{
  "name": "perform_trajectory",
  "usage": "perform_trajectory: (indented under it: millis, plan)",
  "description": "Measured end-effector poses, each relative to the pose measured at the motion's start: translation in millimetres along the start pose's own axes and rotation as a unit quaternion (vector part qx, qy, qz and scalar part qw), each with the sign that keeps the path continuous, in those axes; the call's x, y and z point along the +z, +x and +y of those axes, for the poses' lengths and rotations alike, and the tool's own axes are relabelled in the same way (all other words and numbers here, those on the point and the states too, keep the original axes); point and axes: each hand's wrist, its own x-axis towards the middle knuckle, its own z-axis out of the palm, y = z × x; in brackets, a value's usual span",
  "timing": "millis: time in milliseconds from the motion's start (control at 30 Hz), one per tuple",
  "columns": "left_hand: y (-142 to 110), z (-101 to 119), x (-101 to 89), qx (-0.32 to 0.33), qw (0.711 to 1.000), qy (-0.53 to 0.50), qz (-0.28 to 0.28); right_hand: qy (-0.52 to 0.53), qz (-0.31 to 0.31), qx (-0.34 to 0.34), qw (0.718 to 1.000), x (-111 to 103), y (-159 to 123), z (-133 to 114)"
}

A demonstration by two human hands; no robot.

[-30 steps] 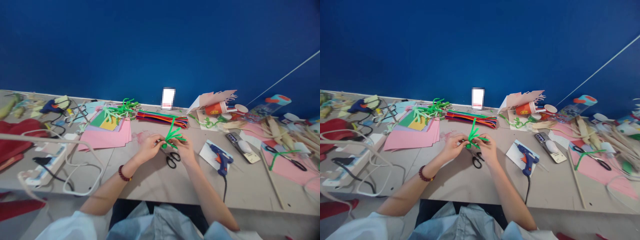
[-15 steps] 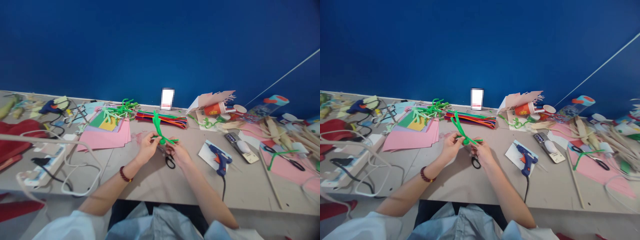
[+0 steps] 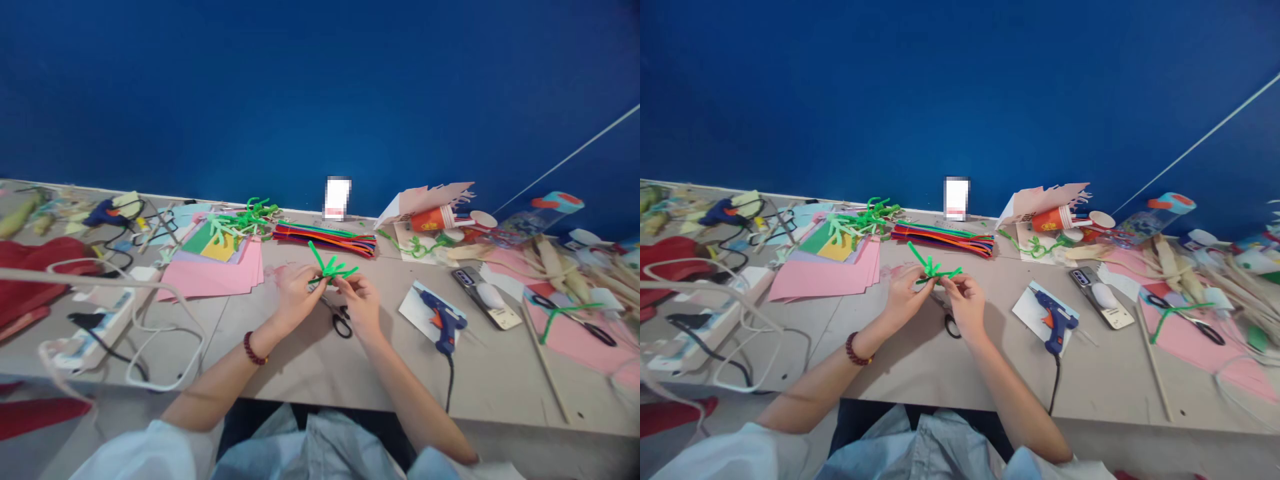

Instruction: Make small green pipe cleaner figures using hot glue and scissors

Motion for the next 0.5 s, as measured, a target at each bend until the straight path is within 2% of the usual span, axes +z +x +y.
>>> perform_trajectory:
  millis: [133, 333, 433, 500]
  plan:
    - [0.9, -4.1, 4.3, -0.074, 0.993, -0.087, -0.005, 0.051, -0.020, 0.039, 0.998, -1.4, 3.4, 0.3]
    - [4.7, -8.3, 9.7, -0.171, 0.957, -0.233, -0.005, 0.090, -0.037, 0.097, 0.990, 0.9, 0.0, -1.6]
    - [4.7, -12.1, 12.8, -0.203, 0.943, -0.263, -0.026, 0.102, -0.047, 0.097, 0.989, 1.0, 0.2, -2.5]
    - [4.6, -14.3, 14.2, -0.202, 0.941, -0.267, -0.039, 0.105, -0.050, 0.105, 0.988, 0.5, 1.2, -2.3]
